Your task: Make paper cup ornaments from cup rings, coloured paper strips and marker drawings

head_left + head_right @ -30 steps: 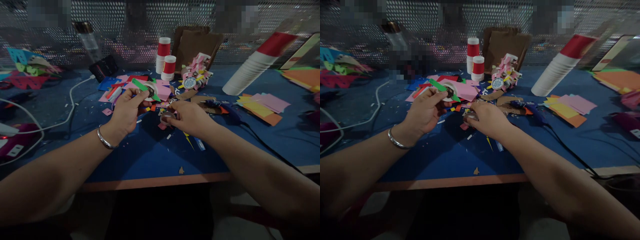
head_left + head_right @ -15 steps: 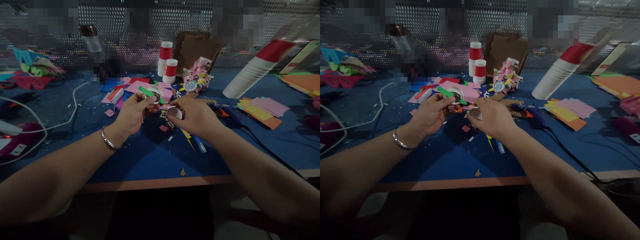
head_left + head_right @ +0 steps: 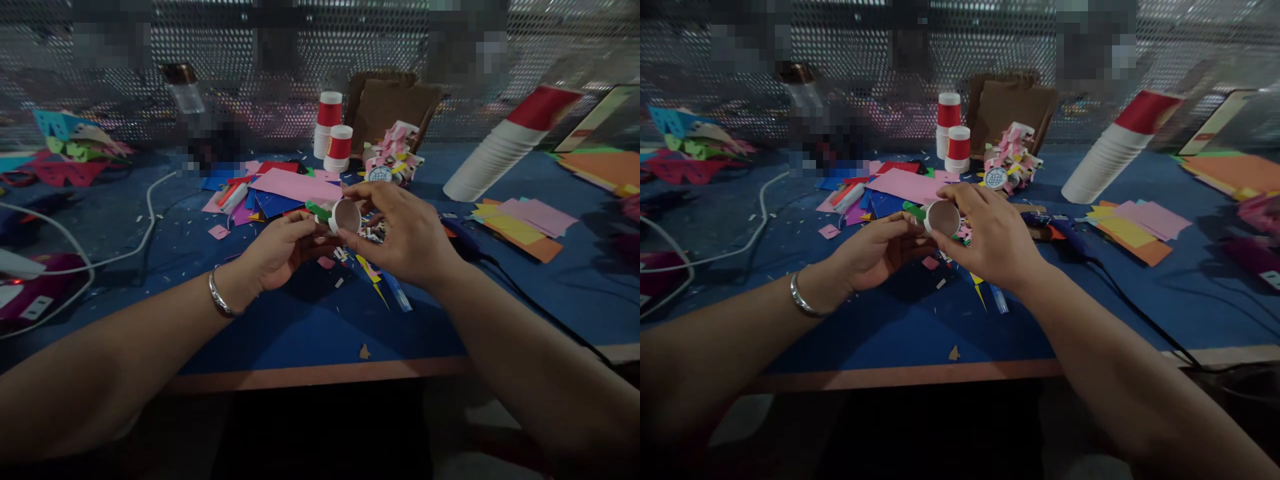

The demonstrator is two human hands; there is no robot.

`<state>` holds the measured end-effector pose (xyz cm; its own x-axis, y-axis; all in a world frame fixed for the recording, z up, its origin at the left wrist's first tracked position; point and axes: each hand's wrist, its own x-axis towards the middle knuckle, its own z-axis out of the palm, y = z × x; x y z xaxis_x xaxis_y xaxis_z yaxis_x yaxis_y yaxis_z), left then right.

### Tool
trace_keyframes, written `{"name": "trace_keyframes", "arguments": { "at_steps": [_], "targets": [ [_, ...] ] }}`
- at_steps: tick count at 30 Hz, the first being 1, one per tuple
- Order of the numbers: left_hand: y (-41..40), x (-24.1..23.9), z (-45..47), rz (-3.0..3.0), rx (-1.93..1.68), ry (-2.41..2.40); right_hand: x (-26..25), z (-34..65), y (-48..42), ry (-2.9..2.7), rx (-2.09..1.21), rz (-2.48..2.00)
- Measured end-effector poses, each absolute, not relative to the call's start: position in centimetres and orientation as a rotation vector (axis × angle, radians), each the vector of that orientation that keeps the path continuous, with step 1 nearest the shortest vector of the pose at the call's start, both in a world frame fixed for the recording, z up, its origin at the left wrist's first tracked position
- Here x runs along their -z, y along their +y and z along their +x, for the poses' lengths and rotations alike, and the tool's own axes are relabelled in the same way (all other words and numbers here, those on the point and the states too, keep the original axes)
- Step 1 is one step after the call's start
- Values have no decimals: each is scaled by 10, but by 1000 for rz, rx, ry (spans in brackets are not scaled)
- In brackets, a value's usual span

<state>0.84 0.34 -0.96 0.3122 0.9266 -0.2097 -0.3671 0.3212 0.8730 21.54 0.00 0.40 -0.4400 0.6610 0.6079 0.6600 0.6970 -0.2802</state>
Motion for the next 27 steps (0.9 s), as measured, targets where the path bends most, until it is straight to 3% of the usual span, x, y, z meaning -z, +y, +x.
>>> {"name": "trace_keyframes", "arguments": {
  "at_steps": [27],
  "targets": [
    [-1, 12, 12, 809, -985, 801, -7, 220, -2, -2271, 6, -959]
  ]
}}
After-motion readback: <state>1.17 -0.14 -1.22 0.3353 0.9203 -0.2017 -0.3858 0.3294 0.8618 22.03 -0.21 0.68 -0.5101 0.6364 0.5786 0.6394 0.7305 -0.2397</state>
